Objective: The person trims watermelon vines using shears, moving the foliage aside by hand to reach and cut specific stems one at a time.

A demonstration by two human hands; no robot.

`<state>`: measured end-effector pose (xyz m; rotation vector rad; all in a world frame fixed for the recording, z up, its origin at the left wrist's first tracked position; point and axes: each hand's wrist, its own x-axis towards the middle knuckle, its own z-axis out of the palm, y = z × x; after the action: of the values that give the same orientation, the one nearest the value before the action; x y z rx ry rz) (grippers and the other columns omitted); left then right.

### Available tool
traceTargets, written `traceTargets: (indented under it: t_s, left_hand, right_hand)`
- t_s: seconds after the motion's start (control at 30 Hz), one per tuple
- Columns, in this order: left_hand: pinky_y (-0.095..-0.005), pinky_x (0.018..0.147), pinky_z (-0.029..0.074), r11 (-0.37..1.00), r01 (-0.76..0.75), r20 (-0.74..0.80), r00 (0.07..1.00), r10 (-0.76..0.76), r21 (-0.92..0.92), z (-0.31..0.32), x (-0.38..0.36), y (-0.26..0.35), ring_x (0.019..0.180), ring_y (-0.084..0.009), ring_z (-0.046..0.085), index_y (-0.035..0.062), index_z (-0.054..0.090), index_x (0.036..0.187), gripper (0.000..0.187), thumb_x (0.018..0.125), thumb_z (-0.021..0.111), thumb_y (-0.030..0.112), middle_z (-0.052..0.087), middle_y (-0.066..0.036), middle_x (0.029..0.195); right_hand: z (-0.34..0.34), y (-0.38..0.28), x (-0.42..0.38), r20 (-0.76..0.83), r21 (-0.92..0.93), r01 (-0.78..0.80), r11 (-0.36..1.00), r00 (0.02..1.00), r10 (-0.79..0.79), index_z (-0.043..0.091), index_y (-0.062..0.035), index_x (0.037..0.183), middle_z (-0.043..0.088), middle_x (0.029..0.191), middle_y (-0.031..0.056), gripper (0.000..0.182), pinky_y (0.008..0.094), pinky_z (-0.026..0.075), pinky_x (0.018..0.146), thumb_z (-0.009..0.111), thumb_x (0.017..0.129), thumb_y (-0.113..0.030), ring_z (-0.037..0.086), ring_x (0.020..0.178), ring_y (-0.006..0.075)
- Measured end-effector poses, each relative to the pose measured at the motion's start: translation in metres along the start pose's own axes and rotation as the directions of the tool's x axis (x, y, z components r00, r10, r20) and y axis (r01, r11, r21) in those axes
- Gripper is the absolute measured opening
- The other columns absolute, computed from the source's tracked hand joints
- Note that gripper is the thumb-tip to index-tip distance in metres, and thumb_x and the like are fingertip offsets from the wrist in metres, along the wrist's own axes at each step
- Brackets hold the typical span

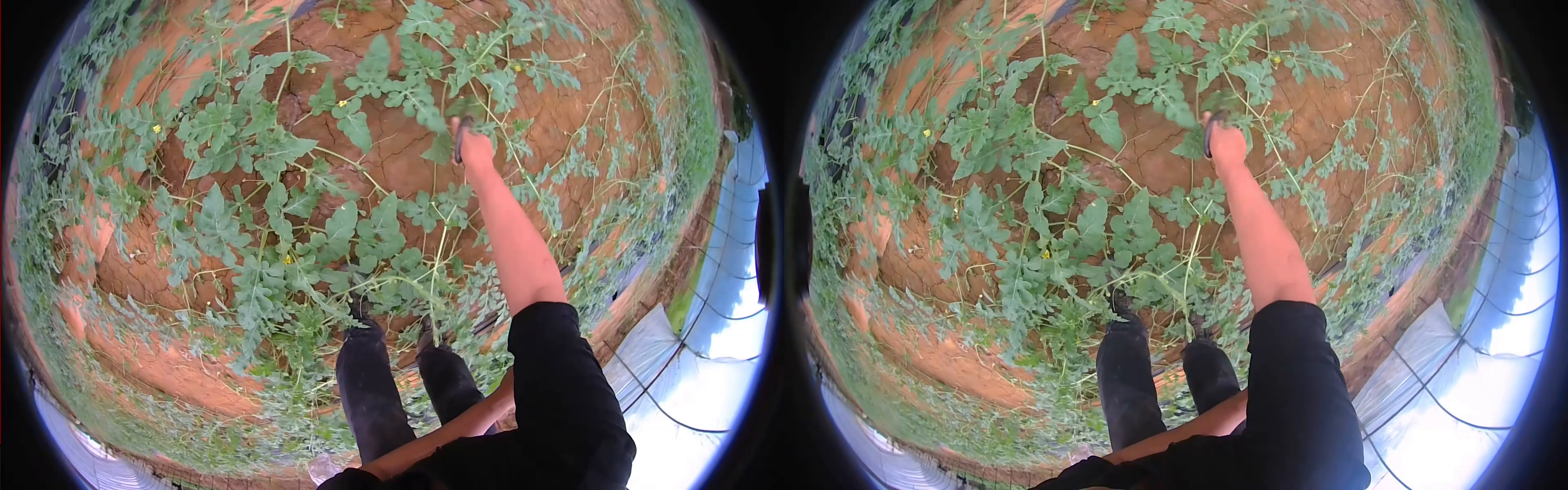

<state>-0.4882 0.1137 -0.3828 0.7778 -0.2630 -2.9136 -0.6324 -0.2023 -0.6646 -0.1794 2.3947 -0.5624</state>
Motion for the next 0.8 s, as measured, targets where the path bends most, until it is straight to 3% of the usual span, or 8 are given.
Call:
traceTargets:
  t_s: [0.07,0.2,0.3,0.5,0.6,0.67,0.73,0.8]
  left_hand:
    - [-0.0392,0.091,0.045,1.0,0.014,0.002,1.0,-0.014,0.007,0.0,-0.002,-0.007,0.11,-0.0296,0.056,-0.001,0.05,0.124,0.04,0.093,0.052,0.024,0.057,-0.019,0.123]
    - [-0.0392,0.091,0.045,0.999,0.04,0.01,0.999,-0.041,0.009,0.004,-0.006,-0.022,0.109,-0.0299,0.056,-0.0008,0.05,0.123,0.039,0.093,0.052,0.024,0.057,-0.019,0.123]
    - [-0.0393,0.091,0.045,0.998,0.06,0.015,0.998,-0.061,0.013,0.006,-0.01,-0.033,0.109,-0.03,0.057,-0.0006,0.051,0.123,0.039,0.093,0.052,0.024,0.057,-0.019,0.122]
    - [-0.0393,0.091,0.045,0.996,0.089,0.015,0.996,-0.09,0.018,0.006,-0.014,-0.052,0.109,-0.0304,0.057,-0.0003,0.051,0.122,0.038,0.093,0.053,0.024,0.058,-0.019,0.121]
    - [-0.0393,0.09,0.045,0.994,0.108,0.018,0.994,-0.109,0.024,0.008,-0.016,-0.06,0.109,-0.0306,0.057,-0.0002,0.052,0.122,0.038,0.093,0.053,0.024,0.058,-0.019,0.121]
    - [-0.0393,0.09,0.045,0.993,0.117,0.02,0.993,-0.118,0.032,0.01,-0.019,-0.067,0.109,-0.0307,0.057,-0.0001,0.052,0.121,0.038,0.093,0.053,0.024,0.059,-0.019,0.121]
    - [-0.0393,0.09,0.045,0.99,0.131,0.022,0.991,-0.132,0.046,0.01,-0.02,-0.073,0.109,-0.0308,0.057,0.0,0.052,0.121,0.038,0.092,0.053,0.024,0.059,-0.019,0.12]
    - [-0.0393,0.09,0.045,0.988,0.141,0.022,0.989,-0.143,0.06,0.009,-0.022,-0.078,0.109,-0.0309,0.057,0.0001,0.053,0.121,0.037,0.092,0.054,0.024,0.059,-0.018,0.12]
  right_hand:
    - [-0.001,-0.002,-0.002,0.29,-0.422,0.225,0.878,0.951,-0.105,0.068,0.0046,0.083,0.067,0.086,0.0228,0.071,0.0429,0.049,0.079,0.056,0.079,-0.065,0.064,0.088,0.036]
    - [-0.001,-0.027,-0.047,0.439,-0.483,0.31,0.819,0.895,-0.081,0.068,0.0024,0.086,0.067,0.092,0.0217,0.071,0.0431,0.049,0.084,0.054,0.079,-0.067,0.064,0.093,0.0381]
    - [0.004,-0.011,-0.057,0.267,-0.452,0.271,0.85,0.95,-0.161,0.068,-0.0006,0.083,0.065,0.076,0.0197,0.069,0.0402,0.049,0.075,0.053,0.08,-0.068,0.065,0.082,0.0328]
    - [-0.04,0.017,-0.084,0.082,-0.187,0.205,0.961,0.978,-0.192,0.069,0.0012,0.093,0.065,0.079,0.0173,0.069,0.0375,0.047,0.075,0.057,0.081,-0.066,0.062,0.077,0.03]
    - [-0.057,0.042,-0.085,-0.116,-0.061,0.14,0.988,0.982,-0.147,0.068,-0.0005,0.084,0.065,0.079,0.0214,0.063,0.0435,0.048,0.074,0.055,0.083,-0.062,0.064,0.081,0.0378]
    - [-0.065,0.065,-0.069,-0.148,-0.065,0.105,0.992,0.982,-0.113,0.067,-0.0005,0.083,0.066,0.078,0.021,0.064,0.043,0.048,0.074,0.056,0.082,-0.063,0.063,0.08,0.0378]
    - [-0.073,0.075,-0.063,-0.095,-0.137,0.003,0.991,0.995,-0.017,0.068,0.0022,0.087,0.063,0.073,0.013,0.066,0.0351,0.047,0.071,0.062,0.08,-0.063,0.06,0.071,0.0234]
    - [-0.08,0.077,-0.062,-0.062,-0.184,0.009,0.983,0.998,-0.021,0.067,0.0021,0.084,0.063,0.073,0.0135,0.067,0.0359,0.047,0.071,0.06,0.08,-0.065,0.06,0.071,0.0245]
